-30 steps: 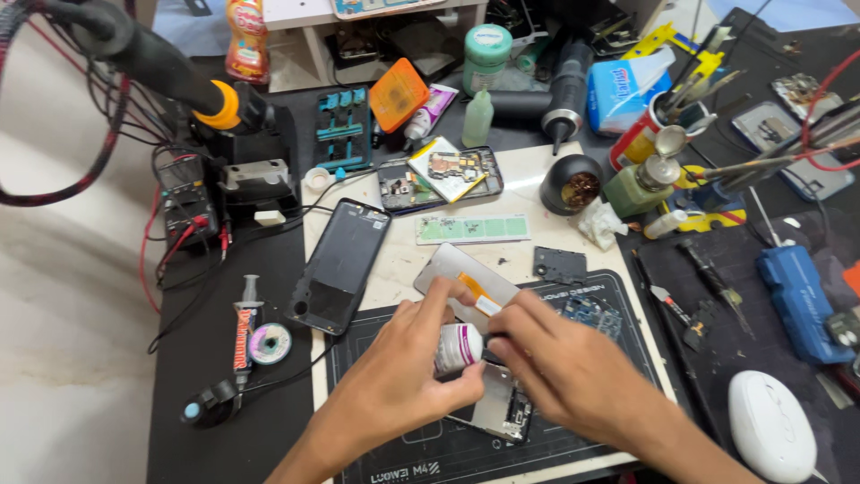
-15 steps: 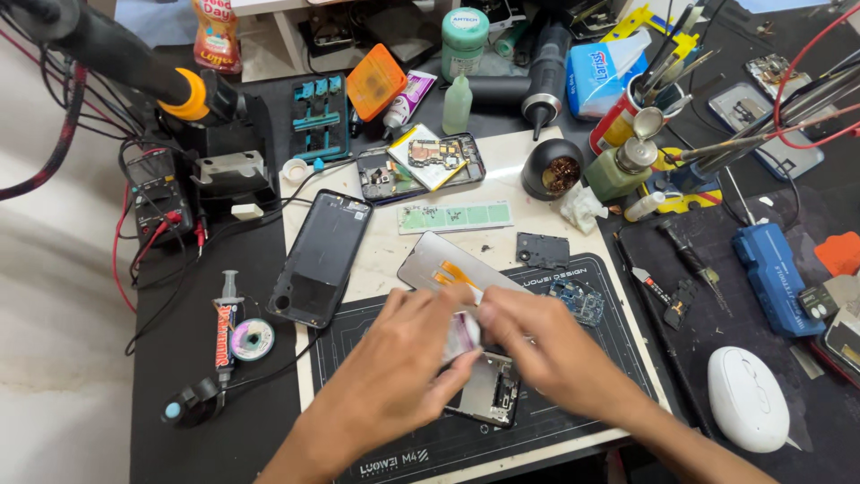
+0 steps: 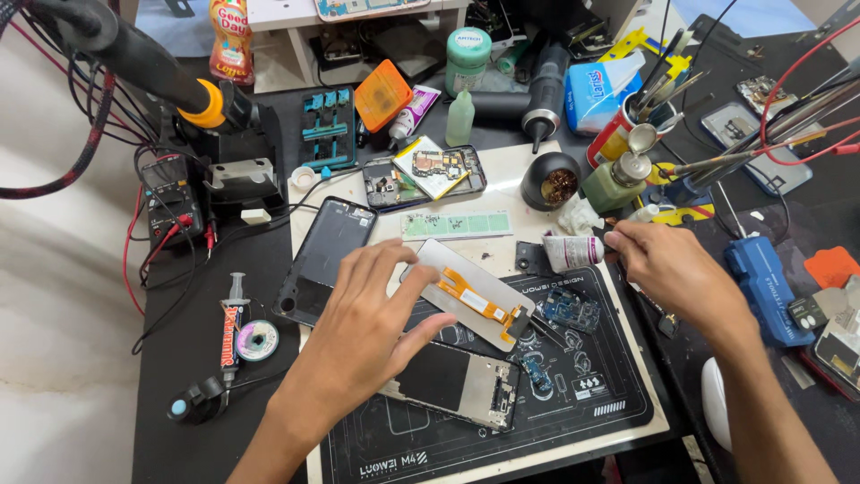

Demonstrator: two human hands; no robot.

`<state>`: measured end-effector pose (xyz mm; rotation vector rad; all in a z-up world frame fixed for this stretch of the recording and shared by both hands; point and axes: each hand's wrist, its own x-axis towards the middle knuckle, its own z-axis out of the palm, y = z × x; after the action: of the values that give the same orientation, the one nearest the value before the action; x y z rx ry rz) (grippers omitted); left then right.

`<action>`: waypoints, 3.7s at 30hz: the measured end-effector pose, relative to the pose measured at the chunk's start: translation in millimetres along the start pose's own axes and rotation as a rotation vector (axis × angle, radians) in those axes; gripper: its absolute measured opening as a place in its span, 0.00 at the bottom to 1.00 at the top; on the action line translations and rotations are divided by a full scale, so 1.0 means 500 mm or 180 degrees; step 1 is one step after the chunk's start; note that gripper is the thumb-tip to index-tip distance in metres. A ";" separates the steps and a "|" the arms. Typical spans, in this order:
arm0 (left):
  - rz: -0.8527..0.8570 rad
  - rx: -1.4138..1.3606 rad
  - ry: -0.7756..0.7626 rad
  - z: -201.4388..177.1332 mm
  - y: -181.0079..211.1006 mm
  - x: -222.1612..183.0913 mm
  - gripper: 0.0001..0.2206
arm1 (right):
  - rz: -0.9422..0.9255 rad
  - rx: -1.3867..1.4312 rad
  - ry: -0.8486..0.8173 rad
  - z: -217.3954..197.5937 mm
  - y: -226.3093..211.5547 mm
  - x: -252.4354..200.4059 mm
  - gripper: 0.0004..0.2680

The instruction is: The person applies adhesive from a tube to the edges of a smartphone frame, aligns the screen assembly onto the frame, and then uses a screwdriver to secure internal components.

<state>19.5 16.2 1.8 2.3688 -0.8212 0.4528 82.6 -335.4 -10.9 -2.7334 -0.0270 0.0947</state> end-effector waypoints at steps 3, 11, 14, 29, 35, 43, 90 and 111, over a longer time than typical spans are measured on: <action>-0.0109 -0.0149 -0.0156 0.015 -0.009 -0.002 0.16 | 0.0216 -0.0438 0.0126 0.011 0.009 -0.001 0.12; 0.0103 -0.0235 -0.0473 0.070 -0.014 -0.014 0.14 | -0.0508 -0.0131 0.1154 0.047 -0.116 -0.059 0.07; 0.0084 -0.0176 -0.0697 0.077 -0.015 -0.019 0.15 | -0.0605 0.0283 0.0661 0.091 -0.156 -0.079 0.06; -0.0338 -0.0307 -0.0634 0.049 0.000 -0.009 0.13 | -0.1416 -0.0077 0.0004 0.146 -0.205 -0.112 0.37; -0.0692 -0.0489 -0.0444 0.047 -0.009 0.002 0.13 | -0.1316 -0.0053 -0.0087 0.145 -0.201 -0.098 0.39; -0.1799 -0.2300 0.0917 0.108 -0.066 -0.005 0.28 | -0.1327 0.0741 0.0476 0.122 -0.213 -0.104 0.33; -0.0790 -0.2432 -0.0723 -0.033 -0.037 -0.060 0.40 | 0.0295 0.5903 -0.0809 0.029 -0.086 -0.132 0.25; -0.0077 -0.2208 0.0024 0.136 -0.019 -0.095 0.38 | -0.0257 0.6115 -0.0611 0.019 -0.064 -0.131 0.28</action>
<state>-2.0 0.9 -77.4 1.7284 -0.7853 0.1285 16.3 -304.4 -2.7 -0.7989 -0.0575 0.2064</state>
